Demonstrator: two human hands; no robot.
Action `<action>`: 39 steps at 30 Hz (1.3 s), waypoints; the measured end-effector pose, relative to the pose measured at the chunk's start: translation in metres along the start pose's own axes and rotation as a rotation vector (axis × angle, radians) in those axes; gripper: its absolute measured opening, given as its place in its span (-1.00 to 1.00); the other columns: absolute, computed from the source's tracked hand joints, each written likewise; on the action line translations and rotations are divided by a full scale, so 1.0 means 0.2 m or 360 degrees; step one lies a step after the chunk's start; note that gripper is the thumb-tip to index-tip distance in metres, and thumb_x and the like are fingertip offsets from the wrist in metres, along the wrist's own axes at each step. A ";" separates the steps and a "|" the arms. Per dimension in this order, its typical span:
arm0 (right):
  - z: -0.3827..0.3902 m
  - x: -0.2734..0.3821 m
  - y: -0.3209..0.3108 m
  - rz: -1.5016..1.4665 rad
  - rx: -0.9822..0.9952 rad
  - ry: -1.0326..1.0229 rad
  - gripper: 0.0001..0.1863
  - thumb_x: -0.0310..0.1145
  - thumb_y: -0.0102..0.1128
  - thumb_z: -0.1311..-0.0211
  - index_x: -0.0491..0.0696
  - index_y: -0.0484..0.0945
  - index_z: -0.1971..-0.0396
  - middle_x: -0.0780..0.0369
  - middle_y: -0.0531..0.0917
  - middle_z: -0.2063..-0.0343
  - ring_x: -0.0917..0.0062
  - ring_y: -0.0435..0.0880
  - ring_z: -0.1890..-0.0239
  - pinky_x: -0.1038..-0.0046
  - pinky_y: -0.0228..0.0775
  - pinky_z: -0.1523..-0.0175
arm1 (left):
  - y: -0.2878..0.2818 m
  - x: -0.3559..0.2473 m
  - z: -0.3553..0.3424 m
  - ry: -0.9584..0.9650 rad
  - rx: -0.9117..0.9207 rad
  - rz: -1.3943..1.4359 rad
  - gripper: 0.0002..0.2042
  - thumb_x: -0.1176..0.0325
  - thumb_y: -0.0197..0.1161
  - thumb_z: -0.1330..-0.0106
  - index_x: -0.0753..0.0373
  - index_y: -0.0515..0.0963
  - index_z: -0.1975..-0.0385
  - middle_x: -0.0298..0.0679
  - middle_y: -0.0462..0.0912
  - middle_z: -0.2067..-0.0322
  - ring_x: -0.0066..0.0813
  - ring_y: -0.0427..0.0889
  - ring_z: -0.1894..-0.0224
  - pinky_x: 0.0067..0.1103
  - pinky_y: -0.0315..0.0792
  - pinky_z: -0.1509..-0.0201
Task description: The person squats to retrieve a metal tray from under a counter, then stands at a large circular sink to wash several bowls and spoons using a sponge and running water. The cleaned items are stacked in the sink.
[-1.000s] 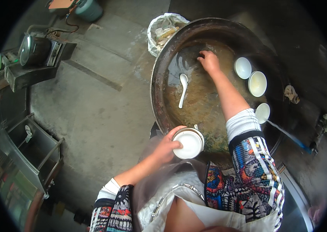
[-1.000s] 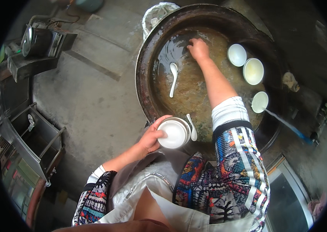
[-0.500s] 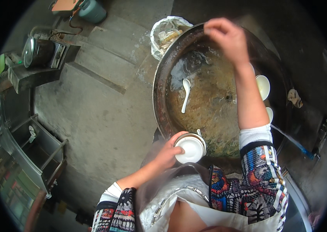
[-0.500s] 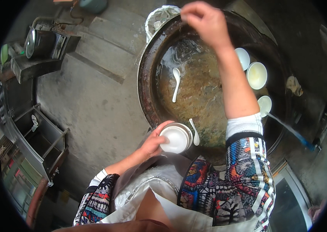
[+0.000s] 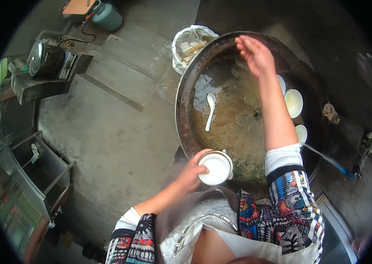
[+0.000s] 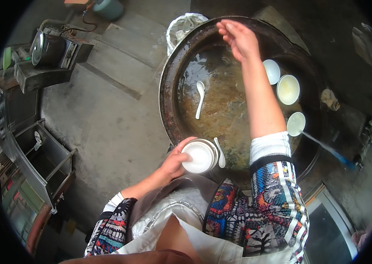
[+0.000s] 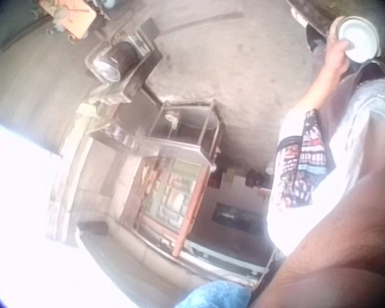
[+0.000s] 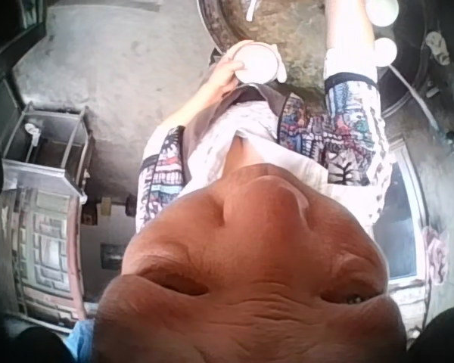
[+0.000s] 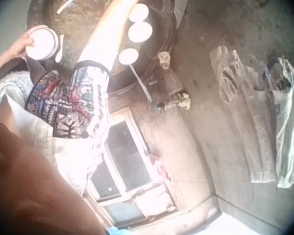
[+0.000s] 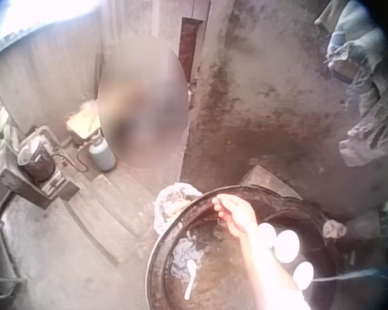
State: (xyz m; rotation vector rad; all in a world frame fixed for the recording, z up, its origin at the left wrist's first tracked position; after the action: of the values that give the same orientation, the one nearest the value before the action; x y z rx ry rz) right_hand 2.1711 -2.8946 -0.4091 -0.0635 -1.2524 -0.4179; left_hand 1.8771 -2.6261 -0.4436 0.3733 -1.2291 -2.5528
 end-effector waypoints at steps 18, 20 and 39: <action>0.72 -1.16 -0.21 0.1854 -0.0304 0.0116 -0.84 -0.33 0.23 0.08 -0.05 0.51 0.48 0.08 0.62 0.47 0.13 0.61 0.37 0.15 0.43 0.25 | -0.01 0.01 -0.06 0.0034 -0.0116 -0.0125 -0.31 0.61 0.02 0.17 0.26 0.27 -0.17 -0.21 0.47 0.00 -0.38 0.45 -0.06 -0.49 0.32 -0.17; 0.87 -1.17 -0.25 0.1911 -0.0268 0.0146 -0.89 -0.38 0.16 0.07 -0.06 0.51 0.50 0.09 0.61 0.50 0.12 0.60 0.42 0.12 0.42 0.29 | -0.01 0.01 -0.06 0.0037 -0.0100 -0.0146 -0.31 0.61 0.03 0.17 0.25 0.27 -0.17 -0.22 0.47 0.00 -0.38 0.45 -0.06 -0.49 0.33 -0.17; 1.73 -0.24 -2.95 -0.1289 -0.1545 -0.0455 -0.41 -0.04 -0.17 -0.37 -0.19 0.14 -0.19 -0.02 0.33 -0.12 0.14 0.37 -0.14 0.11 0.37 -0.12 | -0.12 0.06 -0.07 0.0168 -0.0298 -0.0204 -0.44 0.49 0.12 0.14 0.38 0.37 -0.01 -0.06 0.53 0.08 -0.10 0.53 0.02 -0.26 0.47 -0.07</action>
State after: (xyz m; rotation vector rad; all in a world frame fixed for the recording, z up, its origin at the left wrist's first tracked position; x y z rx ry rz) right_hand 1.6438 -3.3315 -0.4487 -0.4590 -1.2086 -1.7473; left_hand 1.8680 -2.6266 -0.4726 0.5527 -0.9482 -2.6893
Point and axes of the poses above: each hand's wrist, its own z-axis away from the middle knuckle, its own y-axis out of the palm, x = y × z, the point moved 8 cm from there along -z, towards the middle knuckle
